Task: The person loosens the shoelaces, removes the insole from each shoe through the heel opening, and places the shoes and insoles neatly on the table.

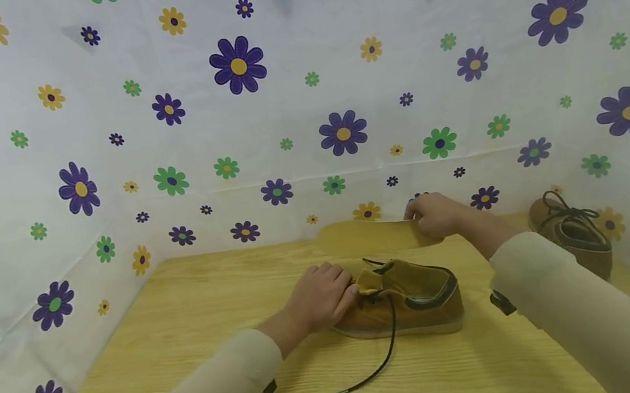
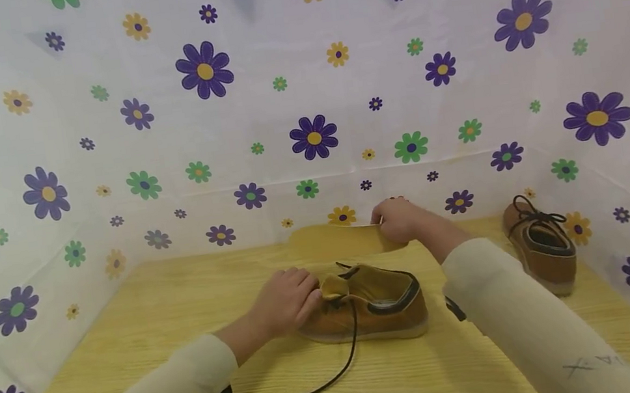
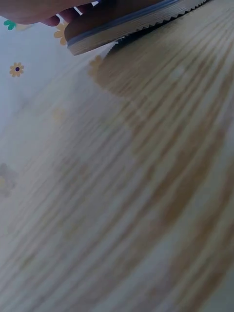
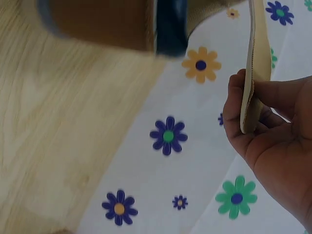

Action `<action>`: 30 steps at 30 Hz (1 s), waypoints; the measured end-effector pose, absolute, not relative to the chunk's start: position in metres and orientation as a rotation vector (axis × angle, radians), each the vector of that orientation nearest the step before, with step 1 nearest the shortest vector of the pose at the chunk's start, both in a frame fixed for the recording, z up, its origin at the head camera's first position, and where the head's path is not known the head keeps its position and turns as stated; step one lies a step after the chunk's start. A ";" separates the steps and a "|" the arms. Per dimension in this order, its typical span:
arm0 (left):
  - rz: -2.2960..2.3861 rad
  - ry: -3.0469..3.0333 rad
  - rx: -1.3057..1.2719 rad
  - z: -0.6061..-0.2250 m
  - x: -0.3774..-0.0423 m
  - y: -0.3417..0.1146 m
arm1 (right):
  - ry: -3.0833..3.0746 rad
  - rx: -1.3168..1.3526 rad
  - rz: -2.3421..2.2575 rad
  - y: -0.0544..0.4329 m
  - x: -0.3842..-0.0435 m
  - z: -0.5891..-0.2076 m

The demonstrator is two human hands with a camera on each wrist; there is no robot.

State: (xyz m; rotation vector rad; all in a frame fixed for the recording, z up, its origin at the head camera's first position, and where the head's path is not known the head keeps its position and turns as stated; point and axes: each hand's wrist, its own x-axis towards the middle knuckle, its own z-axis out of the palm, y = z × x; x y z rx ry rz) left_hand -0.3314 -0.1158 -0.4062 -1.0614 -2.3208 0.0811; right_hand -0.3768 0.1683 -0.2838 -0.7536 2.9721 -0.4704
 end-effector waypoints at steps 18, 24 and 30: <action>0.036 -2.266 -1.068 -0.424 -0.334 -0.115 | 2.961 -1.006 -0.589 0.125 -0.369 -0.306; 0.093 -2.300 -1.029 -0.426 -0.333 -0.116 | 2.950 -1.275 -0.469 0.143 -0.353 -0.336; 0.031 -2.353 -1.048 -0.425 -0.334 -0.117 | 2.990 -1.243 -0.328 0.150 -0.342 -0.365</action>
